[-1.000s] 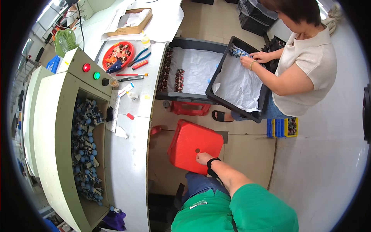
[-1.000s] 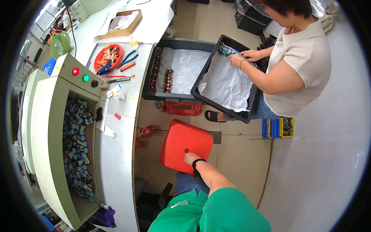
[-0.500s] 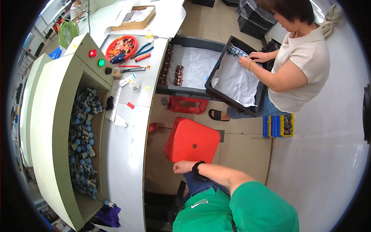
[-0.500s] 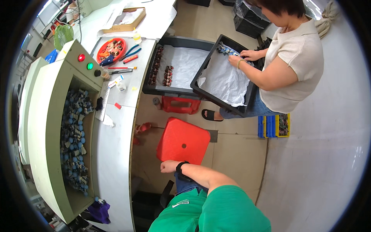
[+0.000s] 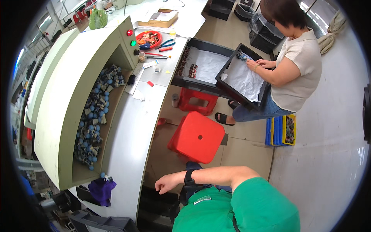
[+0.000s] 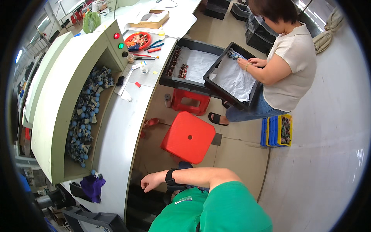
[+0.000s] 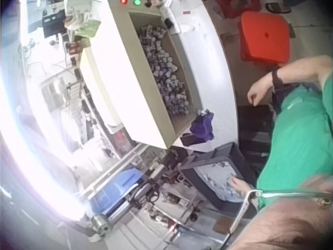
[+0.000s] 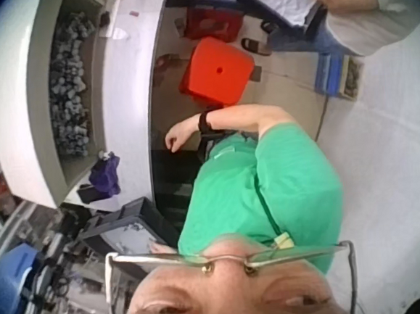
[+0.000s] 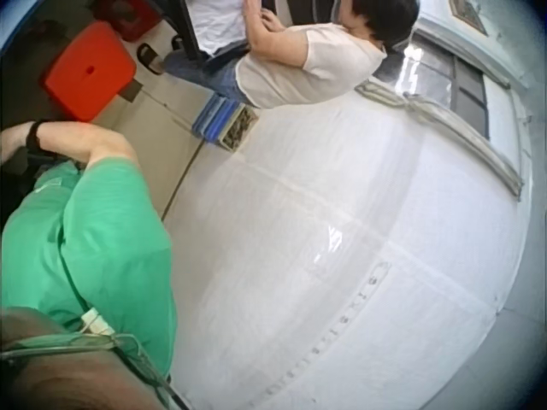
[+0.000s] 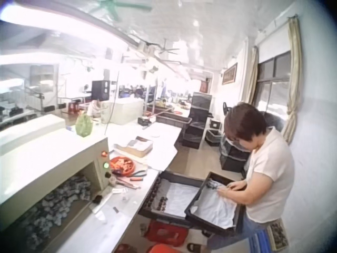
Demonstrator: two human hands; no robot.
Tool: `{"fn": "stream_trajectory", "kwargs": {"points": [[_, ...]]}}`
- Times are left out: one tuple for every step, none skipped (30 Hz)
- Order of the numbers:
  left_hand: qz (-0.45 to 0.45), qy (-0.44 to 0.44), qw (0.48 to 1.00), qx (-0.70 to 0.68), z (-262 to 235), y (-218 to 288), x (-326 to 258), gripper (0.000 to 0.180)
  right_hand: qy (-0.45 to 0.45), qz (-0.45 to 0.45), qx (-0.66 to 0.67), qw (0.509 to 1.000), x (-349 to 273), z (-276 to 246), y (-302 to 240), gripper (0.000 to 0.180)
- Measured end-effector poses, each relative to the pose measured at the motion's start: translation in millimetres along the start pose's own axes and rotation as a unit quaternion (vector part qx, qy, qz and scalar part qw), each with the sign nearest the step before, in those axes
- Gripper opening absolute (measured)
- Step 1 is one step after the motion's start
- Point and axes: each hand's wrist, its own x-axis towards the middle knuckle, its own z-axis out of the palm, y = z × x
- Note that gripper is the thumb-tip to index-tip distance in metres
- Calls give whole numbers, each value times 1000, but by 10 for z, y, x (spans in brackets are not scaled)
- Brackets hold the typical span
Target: Assembling, gluing, and organizing small figurines in a manufacturing environment.
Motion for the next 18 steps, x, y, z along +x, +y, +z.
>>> {"fn": "stream_trajectory", "kwargs": {"points": [[-5, 9, 1000, 2, -186, 188, -57, 34, -24, -18, -3, 1000, 4, 58, -79, 35], [24, -2, 999, 49, -296, 289, -101, 34, -46, -30, -8, 998, -7, 128, -129, 36], [52, -15, 994, 93, -367, 349, -159, 34, -52, -30, -13, 998, -49, 179, -185, 36], [76, -26, 988, 133, -389, 384, -204, 35, -76, -30, -51, 995, -64, 183, -244, 36], [102, -37, 979, 172, -392, 386, -244, 36, -99, -29, -89, 991, -89, 178, -285, 36], [129, -49, 968, 210, -374, 360, -279, 37, -101, -52, -108, 988, -98, 230, -138, 37], [127, -43, 971, 198, -317, 305, -270, 37, -114, -26, -138, 983, -185, 173, -109, 40], [139, -46, 968, 202, -246, 152, -226, 36, -122, 9, -181, 976, -248, 138, 15, 41], [152, -48, 966, 206, -153, -46, -141, 35, -127, 44, -224, 965, -310, 78, 170, 42], [164, -50, 963, 210, -54, -265, -51, 35, -155, 93, -242, 953, -391, -9, 285, 43], [176, -53, 958, 218, 6, -494, 9, 35, -182, 142, -257, 938, -509, -53, 408, 44], [191, -59, 953, 226, 50, -676, 47, 35, -189, 187, -276, 924, -651, -95, 602, 46], [203, -64, 948, 236, 83, -784, 31, 35, -198, 230, -295, 906, -817, -125, 773, 47], [151, -68, 969, 184, 41, -669, -11, 41, -99, 292, -153, 939, -1022, -127, 836, 47], [141, -61, 972, 180, 9, -515, -66, 41, 5, 342, -5, 940, -1215, -144, 900, 47], [125, -48, 978, 160, -24, -299, -122, 39, 47, 357, 5, 933, -1327, -195, 1178, 47], [114, -35, 983, 139, -67, -59, -176, 37, 91, 370, 18, 925, -1416, -245, 1572, 48], [98, -18, 988, 121, -121, 147, -244, 35, 153, 368, -90, 913, -1563, -230, 2042, 51]]}}
